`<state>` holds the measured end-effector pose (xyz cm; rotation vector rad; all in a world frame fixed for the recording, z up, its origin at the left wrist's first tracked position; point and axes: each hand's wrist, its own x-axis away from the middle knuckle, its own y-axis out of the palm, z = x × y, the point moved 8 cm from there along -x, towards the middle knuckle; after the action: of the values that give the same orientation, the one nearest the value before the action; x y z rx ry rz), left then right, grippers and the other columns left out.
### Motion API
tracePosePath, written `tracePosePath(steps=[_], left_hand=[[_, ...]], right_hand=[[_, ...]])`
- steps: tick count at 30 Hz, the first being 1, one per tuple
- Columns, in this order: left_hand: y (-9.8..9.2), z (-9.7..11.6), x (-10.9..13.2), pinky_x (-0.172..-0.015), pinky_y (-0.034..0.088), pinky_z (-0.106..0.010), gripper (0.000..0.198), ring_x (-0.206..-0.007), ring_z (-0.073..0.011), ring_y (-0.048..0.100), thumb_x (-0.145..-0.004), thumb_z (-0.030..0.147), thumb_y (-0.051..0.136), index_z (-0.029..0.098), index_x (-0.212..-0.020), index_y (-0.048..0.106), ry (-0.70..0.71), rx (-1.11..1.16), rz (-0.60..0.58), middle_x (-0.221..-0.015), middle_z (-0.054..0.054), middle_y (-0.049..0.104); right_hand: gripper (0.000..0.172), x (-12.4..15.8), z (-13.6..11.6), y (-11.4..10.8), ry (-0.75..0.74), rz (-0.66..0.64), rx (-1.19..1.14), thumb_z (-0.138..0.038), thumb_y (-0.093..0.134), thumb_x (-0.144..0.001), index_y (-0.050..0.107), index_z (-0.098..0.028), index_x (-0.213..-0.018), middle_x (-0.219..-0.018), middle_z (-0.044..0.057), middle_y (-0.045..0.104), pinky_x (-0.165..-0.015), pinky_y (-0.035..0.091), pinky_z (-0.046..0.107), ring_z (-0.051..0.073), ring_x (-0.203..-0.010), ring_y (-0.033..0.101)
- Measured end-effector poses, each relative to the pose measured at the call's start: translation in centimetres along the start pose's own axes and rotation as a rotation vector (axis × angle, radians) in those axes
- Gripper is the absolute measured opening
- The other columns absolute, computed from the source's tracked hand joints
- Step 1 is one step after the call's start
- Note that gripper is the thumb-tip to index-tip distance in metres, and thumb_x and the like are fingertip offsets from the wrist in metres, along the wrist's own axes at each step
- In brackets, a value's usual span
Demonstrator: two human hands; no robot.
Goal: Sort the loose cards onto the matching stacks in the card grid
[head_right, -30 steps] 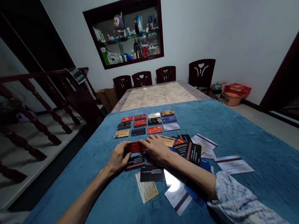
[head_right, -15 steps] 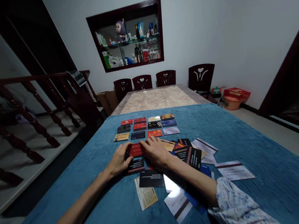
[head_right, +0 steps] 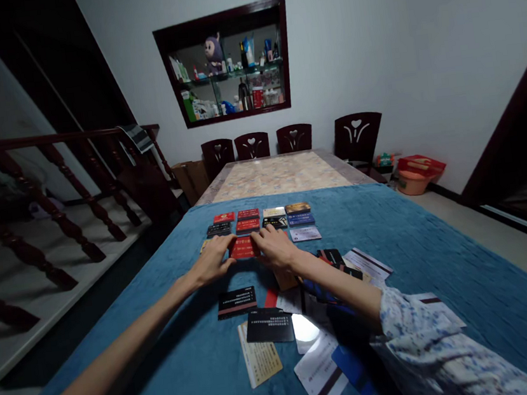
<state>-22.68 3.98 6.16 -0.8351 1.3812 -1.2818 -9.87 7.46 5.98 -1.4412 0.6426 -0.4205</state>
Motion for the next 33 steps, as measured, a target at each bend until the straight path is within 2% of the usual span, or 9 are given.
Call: tracePosePath(steps=[4, 7, 13, 19, 26, 33], left_hand=[[-0.3, -0.9, -2.1, -0.098, 0.043, -0.045, 0.050, -0.115, -0.0300, 0.051, -0.083, 0.022, 0.064, 0.020, -0.130, 0.050, -0.063, -0.079, -0.045, -0.121, -0.012, 0.060], [-0.2, -1.9, -3.9, -0.098, 0.043, -0.046, 0.051, -0.122, -0.0318, 0.047, -0.081, 0.021, 0.066, 0.020, -0.130, 0.050, -0.096, -0.085, -0.062, -0.126, -0.014, 0.055], [0.7, -3.3, -7.1, -0.099, 0.039, -0.052, 0.044, -0.125, -0.0340, 0.042, -0.080, 0.022, 0.067, 0.023, -0.122, 0.055, -0.104, -0.088, -0.109, -0.130, -0.012, 0.054], [1.8, -4.5, -9.6, -0.098, 0.038, -0.052, 0.041, -0.123, -0.0349, 0.042, -0.080, 0.024, 0.066, 0.022, -0.120, 0.058, -0.140, -0.101, -0.173, -0.132, -0.012, 0.056], [3.0, -5.8, -11.7, -0.098, 0.038, -0.050, 0.040, -0.123, -0.0354, 0.042, -0.078, 0.026, 0.067, 0.020, -0.117, 0.060, -0.171, -0.138, -0.248, -0.128, -0.012, 0.060], [4.4, -7.0, -12.4, -0.096, 0.040, -0.051, 0.031, -0.119, -0.0349, 0.045, -0.074, 0.025, 0.068, 0.021, -0.105, 0.063, -0.183, -0.110, -0.308, -0.114, -0.009, 0.066]], right_hand=[[0.049, -1.9, 1.3, -0.6, 0.029, -0.029, 0.029, -0.033, 0.064, -0.087, 0.051, -0.016, -0.132, -0.123, 0.017, 0.060, -0.089, 0.045, 0.038, 0.030, -0.116, 0.049], [0.045, -3.4, 2.2, -0.6, 0.063, -0.048, 0.057, -0.033, 0.062, -0.086, 0.054, -0.019, -0.128, -0.123, 0.017, 0.061, -0.087, 0.046, 0.039, 0.031, -0.116, 0.051], [0.042, -6.4, 3.8, 0.0, 0.102, -0.080, 0.094, -0.033, 0.059, -0.085, 0.058, -0.019, -0.124, -0.123, 0.018, 0.063, -0.088, 0.047, 0.046, 0.033, -0.116, 0.053], [0.041, -8.8, 5.2, 0.5, 0.126, -0.181, 0.094, -0.034, 0.059, -0.084, 0.062, -0.020, -0.122, -0.125, 0.017, 0.064, -0.093, 0.046, 0.049, 0.035, -0.123, 0.050], [0.041, -11.0, 6.1, 1.2, 0.150, -0.253, 0.106, -0.033, 0.061, -0.082, 0.065, -0.019, -0.121, -0.127, 0.017, 0.064, -0.097, 0.042, 0.053, 0.036, -0.125, 0.049], [0.041, -12.0, 6.6, 2.4, 0.159, -0.308, 0.092, -0.034, 0.063, -0.080, 0.068, -0.020, -0.118, -0.127, 0.016, 0.065, -0.099, 0.041, 0.056, 0.037, -0.124, 0.050]])
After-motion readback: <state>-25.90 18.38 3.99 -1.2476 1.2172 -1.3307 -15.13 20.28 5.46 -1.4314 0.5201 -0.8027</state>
